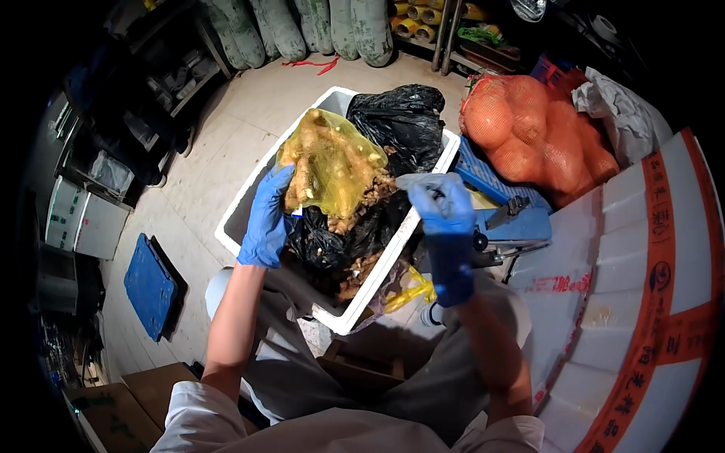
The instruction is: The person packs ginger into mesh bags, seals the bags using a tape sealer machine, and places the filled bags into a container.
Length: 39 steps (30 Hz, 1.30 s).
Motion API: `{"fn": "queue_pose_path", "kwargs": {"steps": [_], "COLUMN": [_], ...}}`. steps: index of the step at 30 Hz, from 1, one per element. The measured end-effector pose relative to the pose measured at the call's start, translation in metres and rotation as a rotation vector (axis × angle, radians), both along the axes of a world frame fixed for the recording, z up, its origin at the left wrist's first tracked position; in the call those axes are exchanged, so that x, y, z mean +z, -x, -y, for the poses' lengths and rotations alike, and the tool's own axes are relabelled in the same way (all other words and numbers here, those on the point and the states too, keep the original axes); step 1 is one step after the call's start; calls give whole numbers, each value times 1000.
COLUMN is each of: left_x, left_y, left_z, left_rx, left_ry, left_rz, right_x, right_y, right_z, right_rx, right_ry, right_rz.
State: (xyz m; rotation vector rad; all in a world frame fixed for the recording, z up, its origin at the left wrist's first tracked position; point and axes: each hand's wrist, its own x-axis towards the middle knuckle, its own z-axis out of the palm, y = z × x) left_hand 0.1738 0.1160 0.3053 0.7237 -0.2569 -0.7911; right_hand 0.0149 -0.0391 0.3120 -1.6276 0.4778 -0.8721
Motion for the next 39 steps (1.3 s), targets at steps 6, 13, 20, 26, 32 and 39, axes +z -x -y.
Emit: {"fn": "queue_pose_path", "kwargs": {"steps": [6,13,20,26,32,39], "left_x": [-11,-16,-24,-22,-3,8], "left_y": [5,20,10,17,21,3], "left_z": [5,11,7,7,0,-13], "left_rx": [3,11,31,135,14,-27], "left_ry": [-3,-17,-41,-40,27,-83], "left_rz": [-44,-40,-37,46,-163,-2], "right_x": [-13,-27,-15,-36,-11,1], "right_y": [-18,-27,-26,-22,-27,-1], "right_z": [-37,-41,-36,-41,-57,8], "right_rx": [254,-96,129,266,186,247], "right_ry": [-480,278,-166,-485,-474,-50], "right_rz": [130,-158,196,91,75,-210]}}
